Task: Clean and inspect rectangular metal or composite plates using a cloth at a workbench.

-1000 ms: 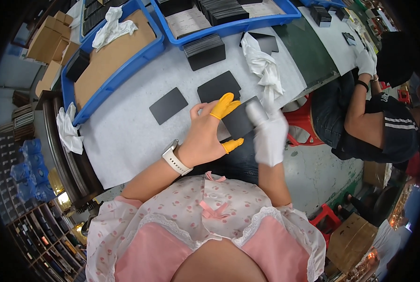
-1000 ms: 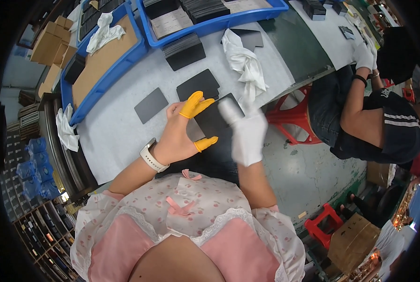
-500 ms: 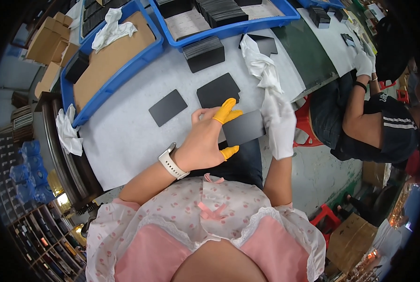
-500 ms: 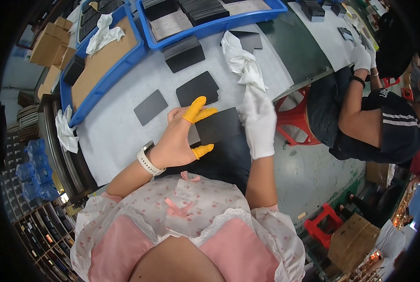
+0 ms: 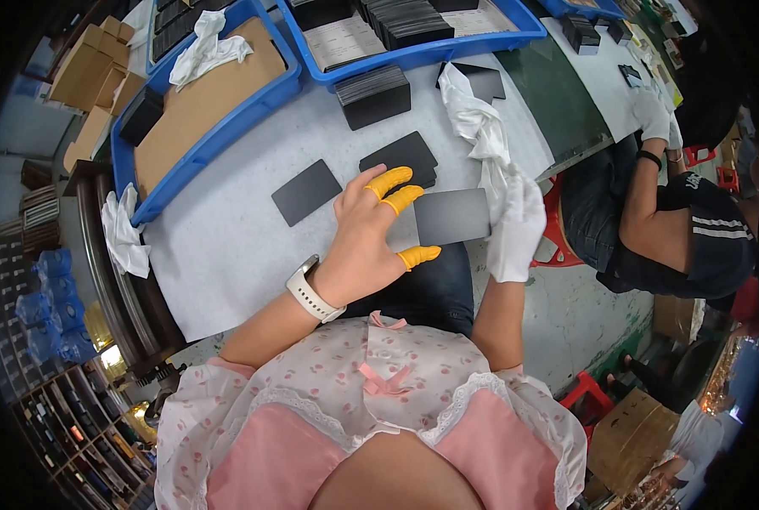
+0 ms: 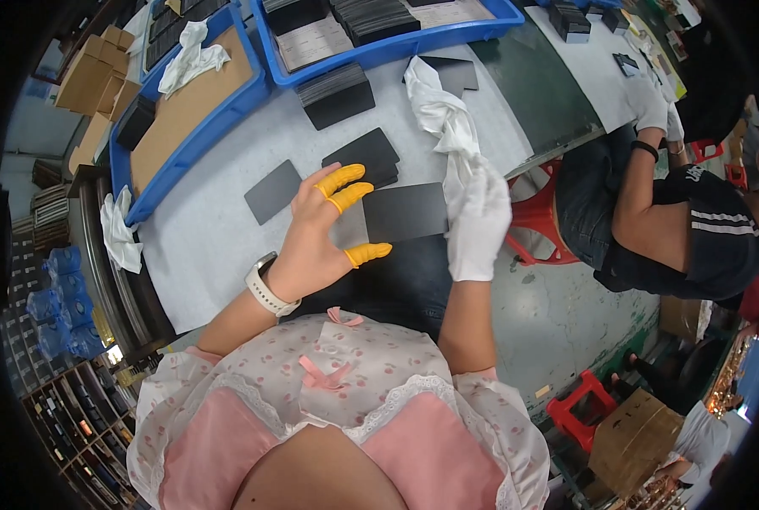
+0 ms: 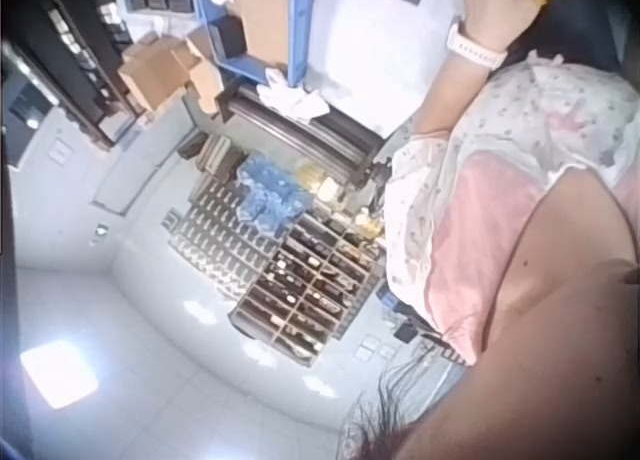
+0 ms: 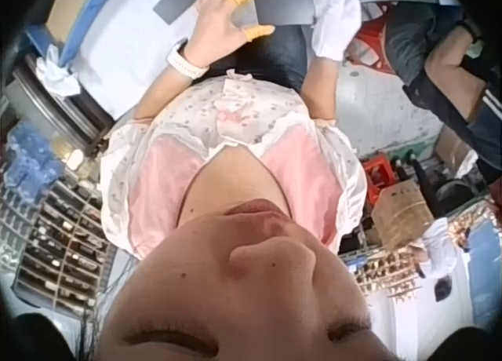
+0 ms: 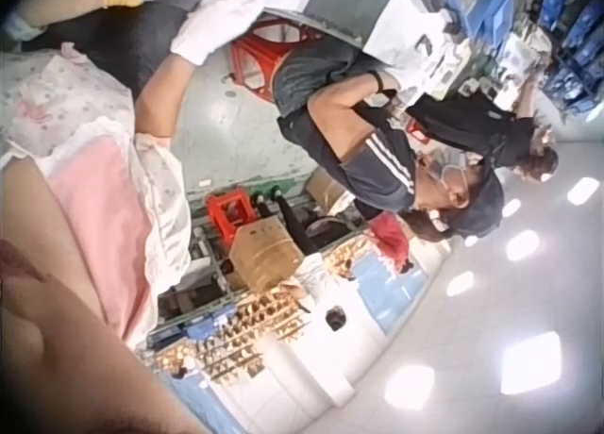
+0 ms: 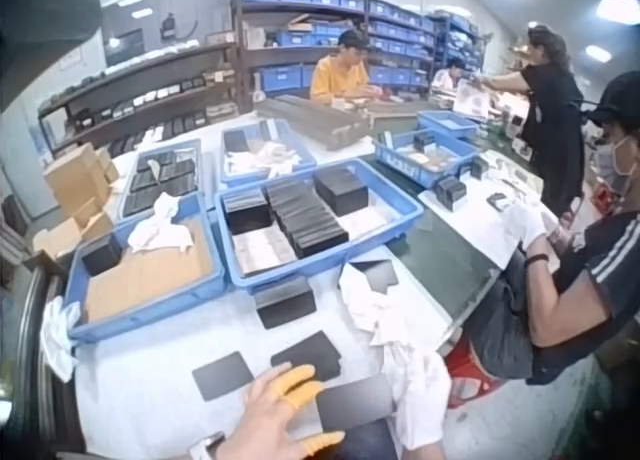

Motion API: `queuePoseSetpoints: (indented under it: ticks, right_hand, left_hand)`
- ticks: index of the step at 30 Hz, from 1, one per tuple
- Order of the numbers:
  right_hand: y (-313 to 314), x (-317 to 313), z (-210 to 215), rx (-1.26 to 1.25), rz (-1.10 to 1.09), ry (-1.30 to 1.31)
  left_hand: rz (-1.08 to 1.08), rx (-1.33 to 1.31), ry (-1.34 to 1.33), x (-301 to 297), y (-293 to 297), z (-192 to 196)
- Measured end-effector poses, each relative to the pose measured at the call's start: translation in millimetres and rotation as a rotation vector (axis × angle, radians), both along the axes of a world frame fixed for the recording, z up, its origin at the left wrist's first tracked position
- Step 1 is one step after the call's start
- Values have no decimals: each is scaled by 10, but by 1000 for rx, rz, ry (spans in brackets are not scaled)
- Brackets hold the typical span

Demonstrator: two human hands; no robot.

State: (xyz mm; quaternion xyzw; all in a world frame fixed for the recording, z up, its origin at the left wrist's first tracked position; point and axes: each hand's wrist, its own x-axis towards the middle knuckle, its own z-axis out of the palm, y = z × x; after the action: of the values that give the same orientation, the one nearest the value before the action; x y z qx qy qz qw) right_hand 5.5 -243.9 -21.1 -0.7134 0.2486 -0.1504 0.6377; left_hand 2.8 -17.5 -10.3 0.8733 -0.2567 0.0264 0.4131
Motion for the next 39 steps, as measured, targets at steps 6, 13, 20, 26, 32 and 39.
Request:
queuePoseSetpoints:
  ticks: [6,13,20,26,32,39]
  right_hand:
    - [-292,-52,-22,43,-38,-38]
    - [-358,-110,-75,77,-73,-36]
    - [-410,-123,-46,80,-94,-24]
    - [-431,-160,-62,79,-90,0]
    - [-401,-157,-84,90,-77,-7]
    - [-314,-164,-78,89,-52,-1]
  left_hand:
    - [15,-34,11,39,2,30]
    - [-4,-82,33,71,5,-9]
    - [3,-112,93,73,13,-2]
    - [52,-42,27,60,-29,22]
    - [61,-9,9,62,-49,80]
    - [113,-51,-2,67,252,-46]
